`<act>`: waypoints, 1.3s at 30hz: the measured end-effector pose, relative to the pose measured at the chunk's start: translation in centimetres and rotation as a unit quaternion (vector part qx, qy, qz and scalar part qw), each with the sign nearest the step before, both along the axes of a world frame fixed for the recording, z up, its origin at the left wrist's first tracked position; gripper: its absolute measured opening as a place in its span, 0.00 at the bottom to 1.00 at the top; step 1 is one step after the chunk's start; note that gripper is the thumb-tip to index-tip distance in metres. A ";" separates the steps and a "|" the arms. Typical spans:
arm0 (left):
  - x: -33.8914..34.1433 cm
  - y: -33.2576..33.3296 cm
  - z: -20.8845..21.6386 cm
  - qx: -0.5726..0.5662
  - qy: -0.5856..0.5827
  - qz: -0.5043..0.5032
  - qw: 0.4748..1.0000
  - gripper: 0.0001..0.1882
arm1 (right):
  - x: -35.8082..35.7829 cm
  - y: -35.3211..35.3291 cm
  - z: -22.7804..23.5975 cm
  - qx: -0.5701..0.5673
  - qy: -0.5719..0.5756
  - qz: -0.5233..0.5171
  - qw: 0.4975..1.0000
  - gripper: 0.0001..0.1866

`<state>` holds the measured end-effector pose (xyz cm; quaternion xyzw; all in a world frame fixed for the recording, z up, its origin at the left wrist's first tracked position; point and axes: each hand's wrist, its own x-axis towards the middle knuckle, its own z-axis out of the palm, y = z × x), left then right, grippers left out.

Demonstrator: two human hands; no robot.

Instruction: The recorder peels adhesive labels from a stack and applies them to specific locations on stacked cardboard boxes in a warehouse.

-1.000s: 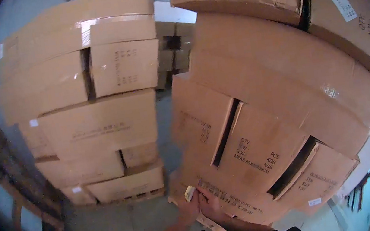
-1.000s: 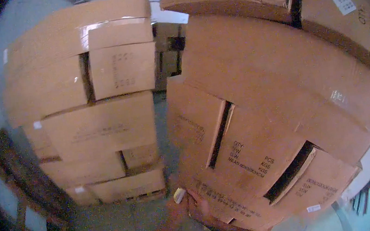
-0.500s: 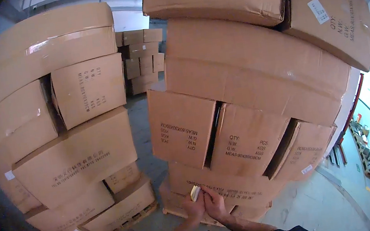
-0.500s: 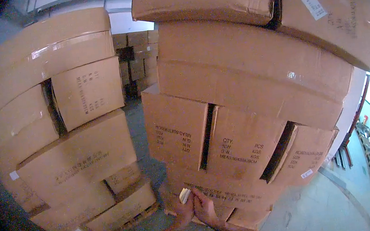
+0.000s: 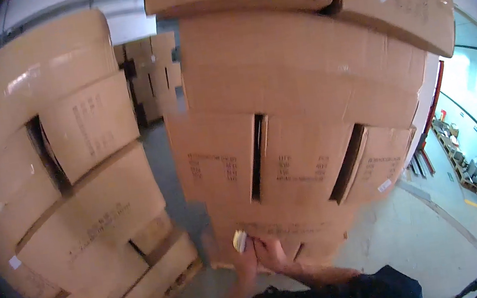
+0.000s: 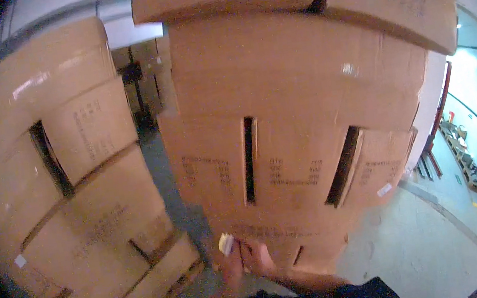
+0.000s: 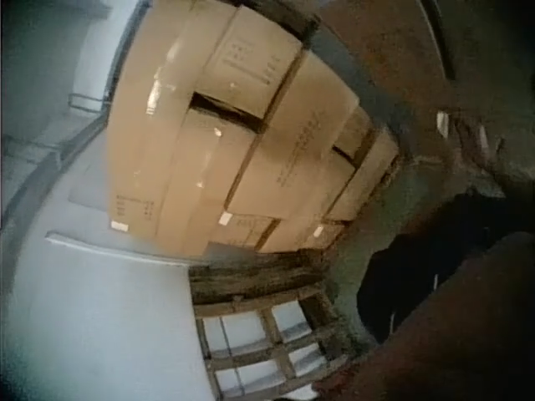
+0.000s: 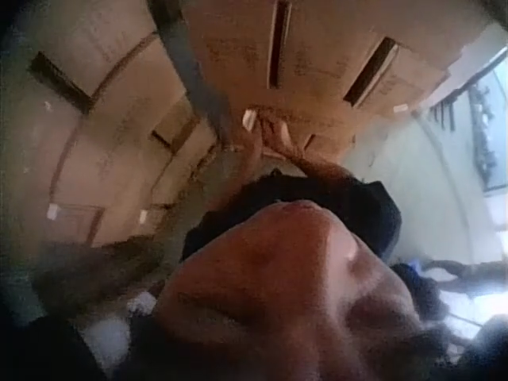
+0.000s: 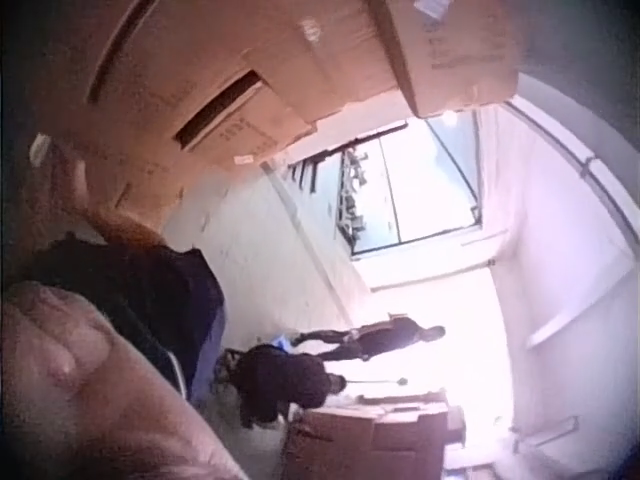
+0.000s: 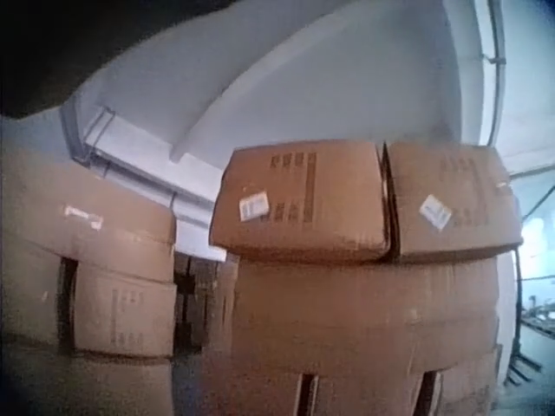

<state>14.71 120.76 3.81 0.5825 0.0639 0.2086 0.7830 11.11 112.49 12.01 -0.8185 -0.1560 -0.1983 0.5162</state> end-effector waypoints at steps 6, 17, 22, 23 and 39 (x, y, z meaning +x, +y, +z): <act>-1.3 1.2 6.3 -0.116 0.071 -0.089 0.987 0.13 | 1.7 -0.2 1.6 -0.007 -0.049 0.004 0.999 0.11; -2.1 3.5 8.9 -0.185 0.052 -0.105 0.976 0.08 | 2.8 1.6 2.9 -0.007 -0.041 0.075 0.996 0.15; -2.6 3.8 8.8 -0.202 0.025 -0.090 0.975 0.08 | 1.9 2.5 2.8 -0.084 -0.112 0.031 0.990 0.16; -2.6 3.8 8.8 -0.199 0.026 -0.084 0.976 0.08 | 1.9 2.6 2.7 -0.122 -0.157 0.013 0.980 0.16; -3.5 5.7 9.9 -0.180 0.037 -0.083 0.979 0.05 | 1.7 3.9 2.3 0.039 -0.026 0.065 0.997 0.15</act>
